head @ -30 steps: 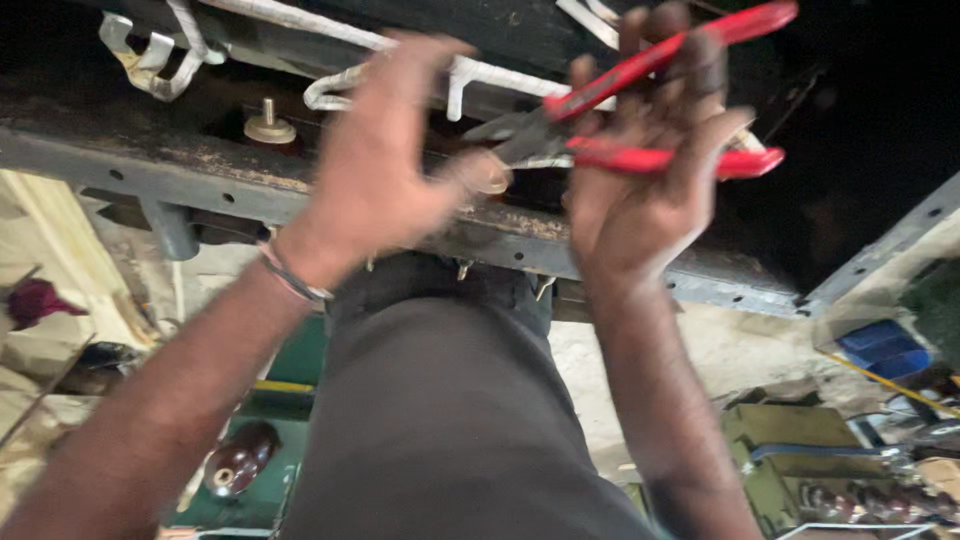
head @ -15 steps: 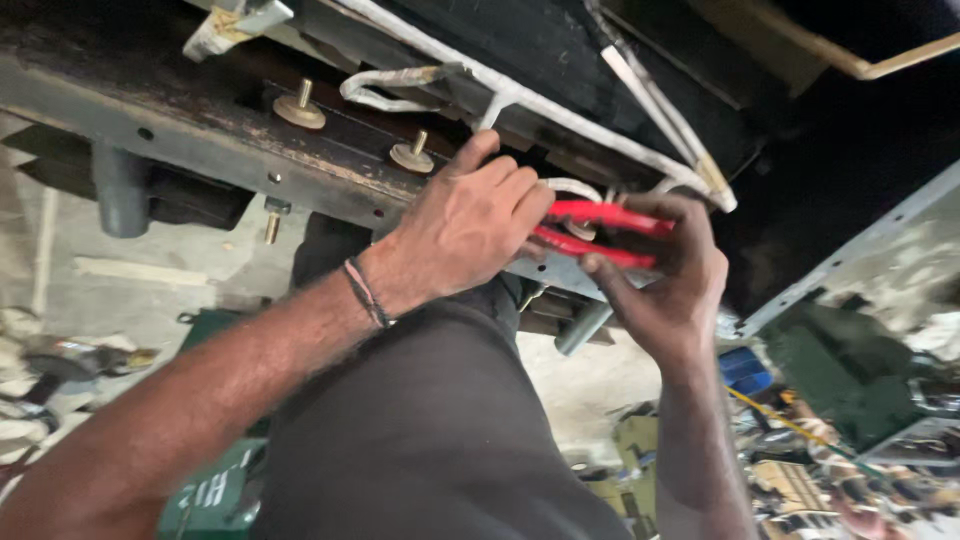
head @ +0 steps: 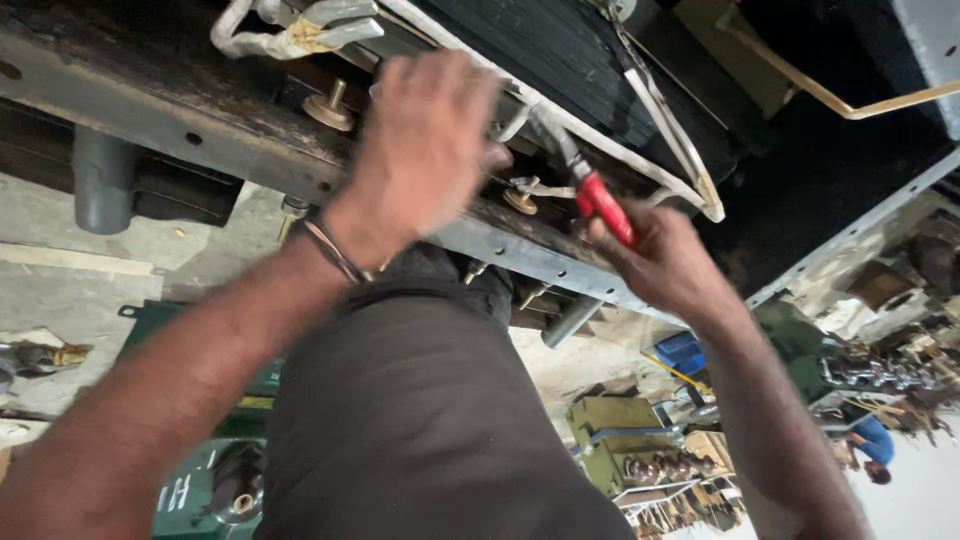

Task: The person works on a transformer assembly inside a metal tank, bending and positioning white-insulated wire leads and hooking their ends onto terminal studs. They use red-handled pliers to grip, twist and secure the lead ends onto the studs, working along the row of terminals and pressing the leads into place by hand.

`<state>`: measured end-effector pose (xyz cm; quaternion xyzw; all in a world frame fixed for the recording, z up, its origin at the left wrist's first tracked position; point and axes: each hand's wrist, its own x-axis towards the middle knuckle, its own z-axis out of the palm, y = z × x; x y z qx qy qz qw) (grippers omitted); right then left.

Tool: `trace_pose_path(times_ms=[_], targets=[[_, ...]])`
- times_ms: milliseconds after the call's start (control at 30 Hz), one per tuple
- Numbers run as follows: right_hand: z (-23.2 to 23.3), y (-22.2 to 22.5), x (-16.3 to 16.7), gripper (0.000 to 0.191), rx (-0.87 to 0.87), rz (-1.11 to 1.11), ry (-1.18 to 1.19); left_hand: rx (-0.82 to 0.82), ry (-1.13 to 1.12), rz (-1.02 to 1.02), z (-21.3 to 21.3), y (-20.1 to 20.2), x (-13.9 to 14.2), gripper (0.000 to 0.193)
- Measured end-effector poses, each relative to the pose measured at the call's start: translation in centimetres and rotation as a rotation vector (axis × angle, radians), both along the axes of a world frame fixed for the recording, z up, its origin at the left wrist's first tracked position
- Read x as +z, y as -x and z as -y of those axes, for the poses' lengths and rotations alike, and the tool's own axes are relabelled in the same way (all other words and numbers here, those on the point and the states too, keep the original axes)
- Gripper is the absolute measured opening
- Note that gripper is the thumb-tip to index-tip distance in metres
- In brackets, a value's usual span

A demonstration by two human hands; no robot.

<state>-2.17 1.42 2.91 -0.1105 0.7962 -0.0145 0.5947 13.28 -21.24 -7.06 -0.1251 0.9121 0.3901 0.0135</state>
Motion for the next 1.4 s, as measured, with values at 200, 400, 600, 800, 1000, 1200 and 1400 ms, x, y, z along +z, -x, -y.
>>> trace_pose_path(times_ms=[200, 400, 600, 800, 1000, 1200, 1400], targets=[[3.8, 3.1, 0.3, 0.045, 0.343, -0.181, 0.004, -0.059, -0.068, 0.157, 2.8, 0.9, -3.7, 0.037], [7.4, 5.3, 0.5, 0.048, 0.463, -0.031, -0.228, -0.012, -0.146, 0.004, 0.8, 2.4, -5.3, 0.022], [8.8, 6.2, 1.0, 0.050, 0.635, -0.058, -0.212, 0.078, -0.144, -0.036, 0.0, 2.8, -6.9, 0.009], [9.5, 5.4, 0.9, 0.053, 0.644, -0.050, -0.241, 0.069, -0.042, -0.039, -0.3, 3.4, -7.6, 0.017], [9.9, 5.5, 1.2, 0.054, 0.732, -0.019, -0.249, 0.048, -0.032, -0.064, -0.2, 3.8, -8.1, 0.013], [10.8, 5.4, 1.2, 0.054, 0.738, -0.009, -0.225, 0.031, -0.068, -0.003, -0.5, 3.5, -8.3, 0.015], [11.2, 3.8, 1.3, 0.048, 0.584, -0.040, -0.321, -0.040, -0.015, 0.004, -0.7, 3.8, -8.3, 0.021]])
